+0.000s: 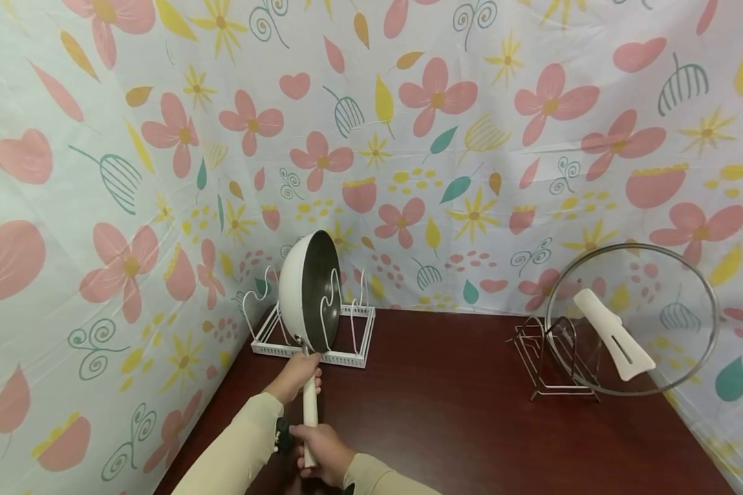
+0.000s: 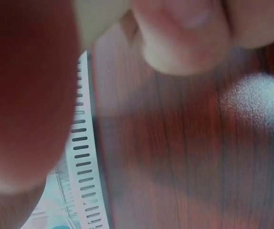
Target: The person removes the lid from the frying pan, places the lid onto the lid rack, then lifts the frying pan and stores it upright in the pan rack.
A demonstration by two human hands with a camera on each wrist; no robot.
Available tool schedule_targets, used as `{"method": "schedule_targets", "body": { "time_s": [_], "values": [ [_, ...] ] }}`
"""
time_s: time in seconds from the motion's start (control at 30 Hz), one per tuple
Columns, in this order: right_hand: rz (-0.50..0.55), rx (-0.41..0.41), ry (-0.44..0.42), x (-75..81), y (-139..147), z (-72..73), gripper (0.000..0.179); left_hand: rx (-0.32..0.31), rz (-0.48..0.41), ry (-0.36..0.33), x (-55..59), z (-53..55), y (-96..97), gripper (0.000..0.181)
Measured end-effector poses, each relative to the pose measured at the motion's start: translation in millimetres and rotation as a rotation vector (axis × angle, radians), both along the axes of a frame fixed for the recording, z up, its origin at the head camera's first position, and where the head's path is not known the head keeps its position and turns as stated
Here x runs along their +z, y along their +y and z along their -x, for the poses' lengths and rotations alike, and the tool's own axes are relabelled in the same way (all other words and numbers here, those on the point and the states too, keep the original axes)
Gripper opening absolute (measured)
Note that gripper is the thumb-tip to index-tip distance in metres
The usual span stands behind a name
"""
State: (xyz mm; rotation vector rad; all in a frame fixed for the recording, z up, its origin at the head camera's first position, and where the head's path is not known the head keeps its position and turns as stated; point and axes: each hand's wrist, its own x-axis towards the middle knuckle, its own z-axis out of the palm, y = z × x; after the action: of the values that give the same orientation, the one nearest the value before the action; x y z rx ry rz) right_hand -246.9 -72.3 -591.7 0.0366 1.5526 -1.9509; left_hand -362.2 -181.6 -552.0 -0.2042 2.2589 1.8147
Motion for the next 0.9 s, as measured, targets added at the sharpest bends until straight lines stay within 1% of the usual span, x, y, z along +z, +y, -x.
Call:
{"method": "schedule_targets", "body": {
  "time_s": [0.27, 0.47, 0.57, 0.67, 0.8, 0.9],
  "values": [
    [0.013, 0.012, 0.033, 0.1, 2.9, -1.1, 0.028, 0.018, -0.003, -0.002, -0.4, 0.3, -0.7, 0.027],
    [0.023, 0.042, 0.032, -2.1, 6.0, 0.0, 0.029, 0.013, -0.007, -0.002, -3.9, 1.6, -1.3, 0.029],
    [0.034, 0.040, 0.044, -3.6, 6.7, 1.9, 0.028, 0.027, 0.000, 0.004, -4.8, 1.9, -1.3, 0.027],
    [0.015, 0.009, 0.094, -6.3, 6.4, 5.2, 0.025, 0.043, 0.009, 0.010, -4.7, 2.0, -1.0, 0.025],
    [-0.051, -0.048, 0.177, -9.0, 6.6, 10.7, 0.020, 0.049, 0.020, 0.005, -5.1, 1.7, -0.9, 0.026],
    [-0.105, -0.073, 0.231, -9.8, 7.8, 13.8, 0.021, 0.060, 0.028, -0.001, -7.2, 1.6, -1.8, 0.027]
  ]
}}
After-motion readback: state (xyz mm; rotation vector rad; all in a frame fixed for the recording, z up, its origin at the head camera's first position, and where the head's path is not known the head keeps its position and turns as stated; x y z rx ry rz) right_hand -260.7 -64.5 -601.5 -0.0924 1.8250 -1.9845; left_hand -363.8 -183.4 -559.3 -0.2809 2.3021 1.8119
